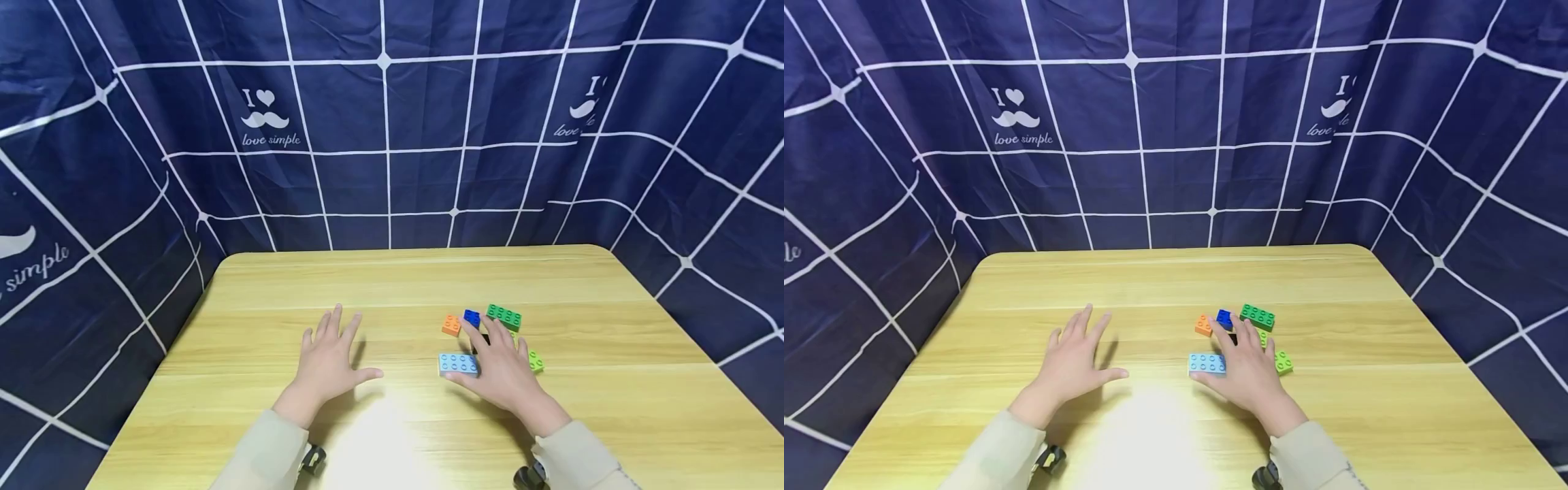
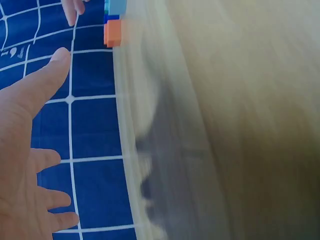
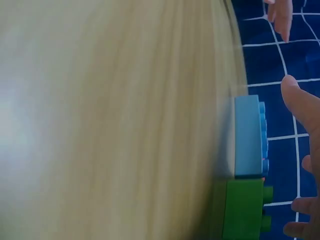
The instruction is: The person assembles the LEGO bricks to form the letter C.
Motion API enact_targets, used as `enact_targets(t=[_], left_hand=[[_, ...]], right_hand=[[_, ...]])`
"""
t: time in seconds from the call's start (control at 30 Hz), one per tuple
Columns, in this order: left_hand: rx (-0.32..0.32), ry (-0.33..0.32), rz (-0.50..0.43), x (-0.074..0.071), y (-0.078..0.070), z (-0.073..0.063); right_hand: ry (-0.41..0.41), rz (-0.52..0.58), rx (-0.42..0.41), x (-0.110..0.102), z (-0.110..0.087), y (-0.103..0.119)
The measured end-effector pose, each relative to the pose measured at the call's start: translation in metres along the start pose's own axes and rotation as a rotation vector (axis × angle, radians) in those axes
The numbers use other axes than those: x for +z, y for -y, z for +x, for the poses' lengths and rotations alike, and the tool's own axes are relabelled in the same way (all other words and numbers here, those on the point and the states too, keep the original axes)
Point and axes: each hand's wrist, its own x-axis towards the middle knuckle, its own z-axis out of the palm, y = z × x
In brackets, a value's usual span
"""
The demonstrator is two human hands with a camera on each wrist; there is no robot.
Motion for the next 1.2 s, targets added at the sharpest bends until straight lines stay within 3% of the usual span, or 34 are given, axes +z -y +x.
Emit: enact_targets(t=[0.47,0.73,1.2], left_hand=[[0.144,0.045,-0.083,0.016,-0.026,0.02],[0.197,0.053,-0.152,0.024,-0.039,0.029],[0.175,0.156,-0.521,0.039,-0.067,0.037]], right_hand=[[0.013,0.006,-0.096,-0.001,-0.004,-0.019],[-0.025,0.043,-0.159,-0.002,-0.005,-0.024],[0.045,0.167,-0.1,0.004,-0.009,-0.023]])
